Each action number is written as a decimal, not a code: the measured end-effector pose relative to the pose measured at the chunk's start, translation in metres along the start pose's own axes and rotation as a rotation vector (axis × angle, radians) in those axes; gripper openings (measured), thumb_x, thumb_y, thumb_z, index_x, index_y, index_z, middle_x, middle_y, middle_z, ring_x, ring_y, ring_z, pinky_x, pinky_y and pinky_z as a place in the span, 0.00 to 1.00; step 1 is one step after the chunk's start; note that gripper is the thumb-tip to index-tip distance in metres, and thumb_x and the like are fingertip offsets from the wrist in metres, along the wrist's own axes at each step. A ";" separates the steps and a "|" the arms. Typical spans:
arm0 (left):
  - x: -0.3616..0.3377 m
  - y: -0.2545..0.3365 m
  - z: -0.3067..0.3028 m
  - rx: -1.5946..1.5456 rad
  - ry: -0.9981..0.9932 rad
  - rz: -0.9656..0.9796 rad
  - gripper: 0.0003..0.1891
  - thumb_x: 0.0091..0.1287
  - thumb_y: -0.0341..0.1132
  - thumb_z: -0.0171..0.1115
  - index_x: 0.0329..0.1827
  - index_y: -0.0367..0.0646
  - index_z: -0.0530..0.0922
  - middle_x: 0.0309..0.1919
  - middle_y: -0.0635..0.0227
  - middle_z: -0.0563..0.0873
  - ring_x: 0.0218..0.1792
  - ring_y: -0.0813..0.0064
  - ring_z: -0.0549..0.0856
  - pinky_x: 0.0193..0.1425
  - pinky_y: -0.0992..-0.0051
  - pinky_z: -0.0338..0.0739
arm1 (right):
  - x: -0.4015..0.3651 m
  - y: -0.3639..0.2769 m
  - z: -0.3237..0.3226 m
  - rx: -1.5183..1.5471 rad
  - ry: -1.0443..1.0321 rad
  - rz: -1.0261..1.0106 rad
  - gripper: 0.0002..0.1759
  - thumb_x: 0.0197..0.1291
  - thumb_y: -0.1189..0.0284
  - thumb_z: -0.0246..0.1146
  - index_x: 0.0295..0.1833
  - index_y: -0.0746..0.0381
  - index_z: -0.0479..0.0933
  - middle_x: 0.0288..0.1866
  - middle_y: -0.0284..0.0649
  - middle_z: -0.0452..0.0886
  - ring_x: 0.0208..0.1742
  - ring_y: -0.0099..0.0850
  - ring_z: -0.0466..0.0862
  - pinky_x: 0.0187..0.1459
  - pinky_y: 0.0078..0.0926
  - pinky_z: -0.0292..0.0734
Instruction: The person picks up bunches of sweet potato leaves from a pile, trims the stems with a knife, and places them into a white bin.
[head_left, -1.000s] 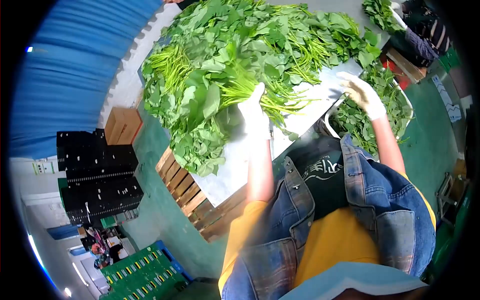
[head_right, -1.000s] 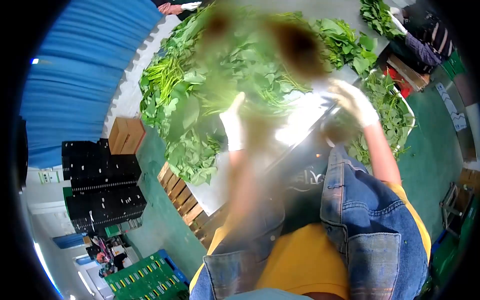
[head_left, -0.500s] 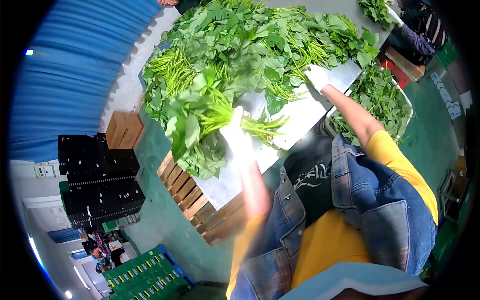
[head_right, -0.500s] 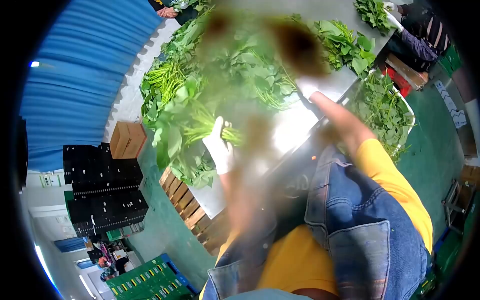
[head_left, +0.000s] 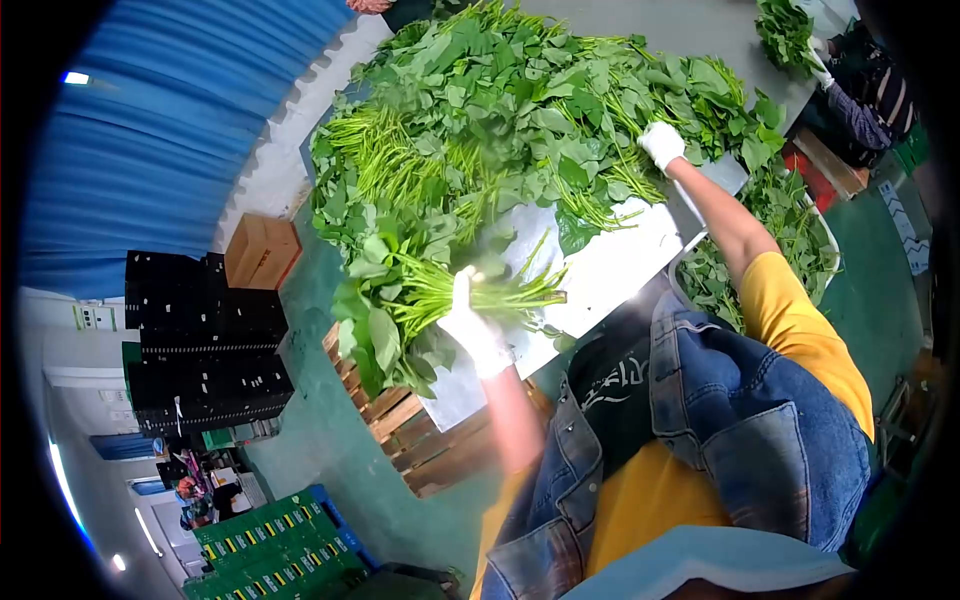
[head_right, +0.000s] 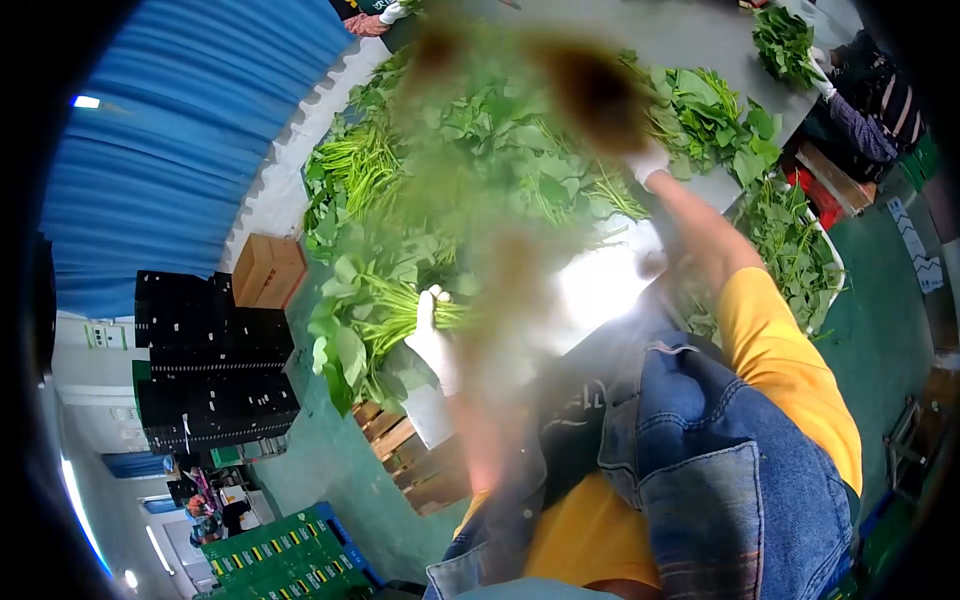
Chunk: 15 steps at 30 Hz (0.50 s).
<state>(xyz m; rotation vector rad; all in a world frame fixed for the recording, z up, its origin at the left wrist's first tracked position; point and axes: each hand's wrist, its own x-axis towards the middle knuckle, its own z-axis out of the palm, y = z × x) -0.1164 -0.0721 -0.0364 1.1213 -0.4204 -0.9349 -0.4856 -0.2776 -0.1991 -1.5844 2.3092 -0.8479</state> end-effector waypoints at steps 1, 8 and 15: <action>-0.003 0.006 0.005 0.031 0.018 0.022 0.16 0.56 0.22 0.63 0.49 0.31 0.76 0.35 0.61 0.83 0.34 0.74 0.82 0.42 0.76 0.77 | 0.001 -0.013 -0.023 0.014 -0.022 0.007 0.13 0.45 0.61 0.62 0.32 0.58 0.79 0.31 0.48 0.82 0.37 0.47 0.81 0.40 0.39 0.75; 0.001 -0.008 0.024 0.067 -0.092 0.011 0.19 0.56 0.25 0.63 0.51 0.28 0.74 0.33 0.63 0.83 0.35 0.74 0.80 0.46 0.75 0.75 | 0.028 -0.005 -0.034 0.930 -0.347 0.190 0.06 0.56 0.72 0.58 0.38 0.60 0.78 0.29 0.29 0.80 0.23 0.18 0.74 0.23 0.17 0.67; -0.002 -0.015 0.049 0.194 -0.154 -0.057 0.12 0.53 0.19 0.65 0.40 0.29 0.78 0.32 0.64 0.82 0.30 0.77 0.80 0.38 0.78 0.75 | -0.110 -0.117 -0.120 0.985 -0.562 -0.073 0.14 0.56 0.72 0.63 0.48 0.64 0.79 0.34 0.32 0.80 0.31 0.18 0.76 0.33 0.16 0.70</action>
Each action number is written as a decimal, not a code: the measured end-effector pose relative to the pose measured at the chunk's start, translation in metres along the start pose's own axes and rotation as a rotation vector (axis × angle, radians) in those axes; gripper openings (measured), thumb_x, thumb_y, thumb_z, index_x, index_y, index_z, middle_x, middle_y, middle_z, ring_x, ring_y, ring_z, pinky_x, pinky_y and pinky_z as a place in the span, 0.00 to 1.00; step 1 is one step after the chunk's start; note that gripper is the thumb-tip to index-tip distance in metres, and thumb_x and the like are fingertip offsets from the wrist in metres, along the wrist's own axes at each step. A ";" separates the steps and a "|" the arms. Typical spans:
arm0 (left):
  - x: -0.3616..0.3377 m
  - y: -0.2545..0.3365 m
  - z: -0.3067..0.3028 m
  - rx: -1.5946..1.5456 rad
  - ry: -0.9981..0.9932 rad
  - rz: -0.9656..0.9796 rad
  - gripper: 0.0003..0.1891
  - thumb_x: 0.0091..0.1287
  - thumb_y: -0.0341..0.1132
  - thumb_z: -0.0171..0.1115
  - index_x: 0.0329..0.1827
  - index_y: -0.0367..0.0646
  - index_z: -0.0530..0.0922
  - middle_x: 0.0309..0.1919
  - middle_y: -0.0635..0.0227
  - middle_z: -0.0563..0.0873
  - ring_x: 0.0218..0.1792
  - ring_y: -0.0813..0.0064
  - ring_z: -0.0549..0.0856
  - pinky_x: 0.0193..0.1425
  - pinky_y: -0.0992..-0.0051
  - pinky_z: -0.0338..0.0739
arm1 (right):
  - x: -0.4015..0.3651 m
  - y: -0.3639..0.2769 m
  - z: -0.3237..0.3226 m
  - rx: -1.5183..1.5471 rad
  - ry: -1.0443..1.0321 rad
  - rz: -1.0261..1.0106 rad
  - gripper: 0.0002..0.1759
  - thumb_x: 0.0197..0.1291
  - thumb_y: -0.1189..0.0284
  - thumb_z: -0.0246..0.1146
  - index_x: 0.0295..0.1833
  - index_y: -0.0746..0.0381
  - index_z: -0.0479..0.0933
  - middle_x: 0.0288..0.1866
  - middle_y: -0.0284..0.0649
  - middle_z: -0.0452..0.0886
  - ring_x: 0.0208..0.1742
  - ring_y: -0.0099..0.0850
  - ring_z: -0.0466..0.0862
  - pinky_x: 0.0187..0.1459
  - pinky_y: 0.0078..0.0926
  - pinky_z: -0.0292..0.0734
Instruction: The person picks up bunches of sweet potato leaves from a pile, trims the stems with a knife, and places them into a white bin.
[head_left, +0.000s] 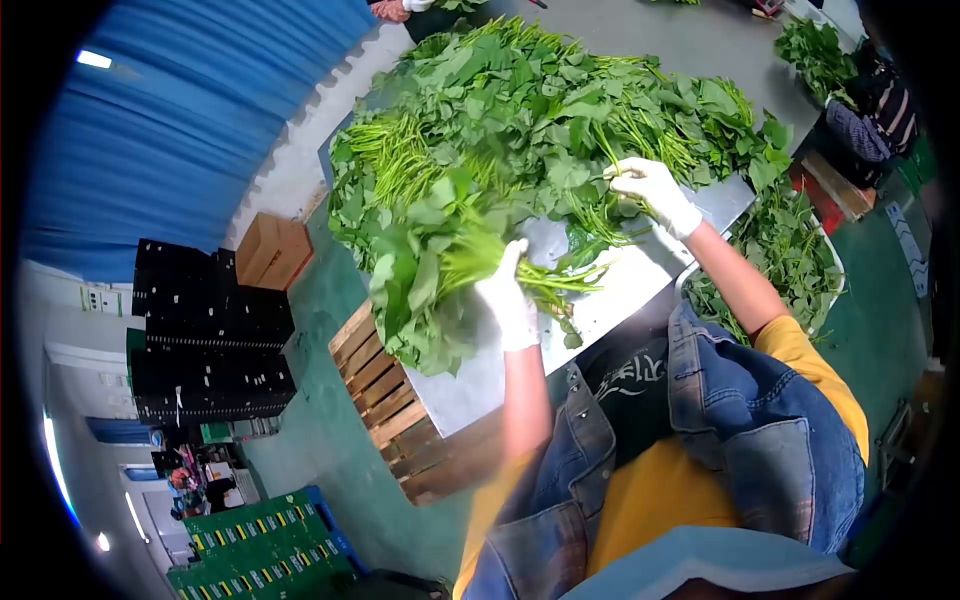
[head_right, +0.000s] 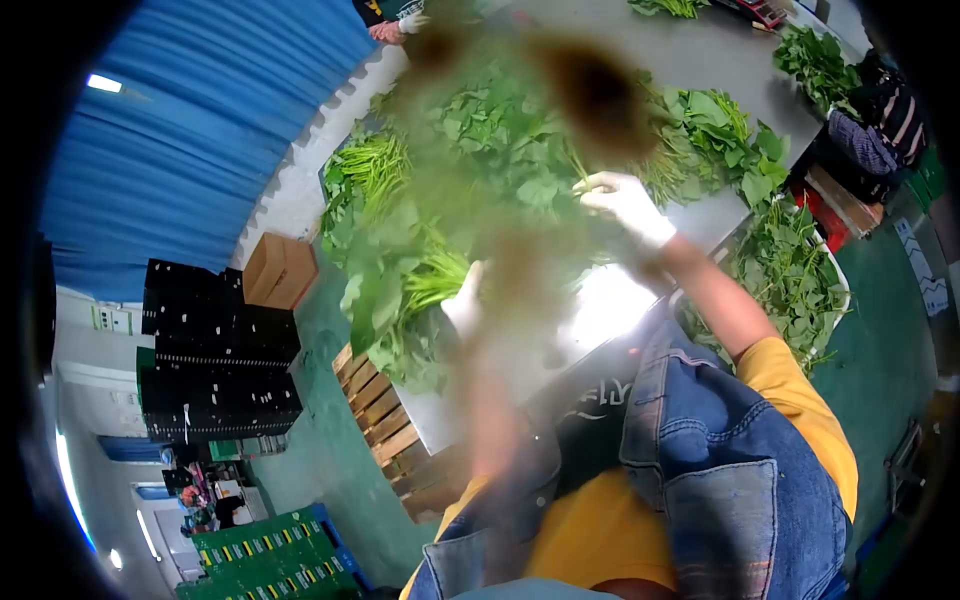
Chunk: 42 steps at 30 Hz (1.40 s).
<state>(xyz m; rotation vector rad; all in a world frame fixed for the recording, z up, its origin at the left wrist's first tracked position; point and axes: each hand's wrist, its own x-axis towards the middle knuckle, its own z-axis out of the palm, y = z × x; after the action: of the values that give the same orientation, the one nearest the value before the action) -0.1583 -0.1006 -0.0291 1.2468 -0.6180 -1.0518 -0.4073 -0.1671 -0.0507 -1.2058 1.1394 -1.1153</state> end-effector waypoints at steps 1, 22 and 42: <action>-0.001 -0.004 -0.001 0.551 -0.140 0.319 0.11 0.52 0.18 0.66 0.39 0.30 0.79 0.31 0.65 0.82 0.29 0.78 0.79 0.36 0.77 0.74 | -0.013 -0.008 0.012 -0.074 -0.006 -0.073 0.16 0.54 0.72 0.64 0.48 0.65 0.79 0.38 0.36 0.81 0.34 0.23 0.78 0.39 0.19 0.73; -0.021 -0.026 0.046 -0.072 -0.270 -0.010 0.11 0.50 0.18 0.68 0.36 0.35 0.78 0.26 0.66 0.81 0.23 0.77 0.79 0.29 0.79 0.75 | -0.075 -0.001 0.032 -1.032 0.014 -0.791 0.21 0.49 0.66 0.63 0.51 0.56 0.76 0.27 0.35 0.72 0.29 0.34 0.74 0.34 0.32 0.68; -0.028 -0.029 0.049 -0.070 -0.445 -0.124 0.08 0.49 0.21 0.69 0.33 0.34 0.80 0.28 0.66 0.82 0.26 0.77 0.79 0.36 0.77 0.76 | -0.108 -0.010 -0.039 -0.101 -0.006 -0.090 0.19 0.59 0.66 0.60 0.54 0.64 0.77 0.39 0.34 0.83 0.32 0.18 0.77 0.31 0.16 0.72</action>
<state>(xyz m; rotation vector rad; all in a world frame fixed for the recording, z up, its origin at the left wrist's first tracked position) -0.2211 -0.0969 -0.0401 1.0030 -0.8410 -1.4605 -0.4567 -0.0638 -0.0369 -1.3493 1.1576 -1.1319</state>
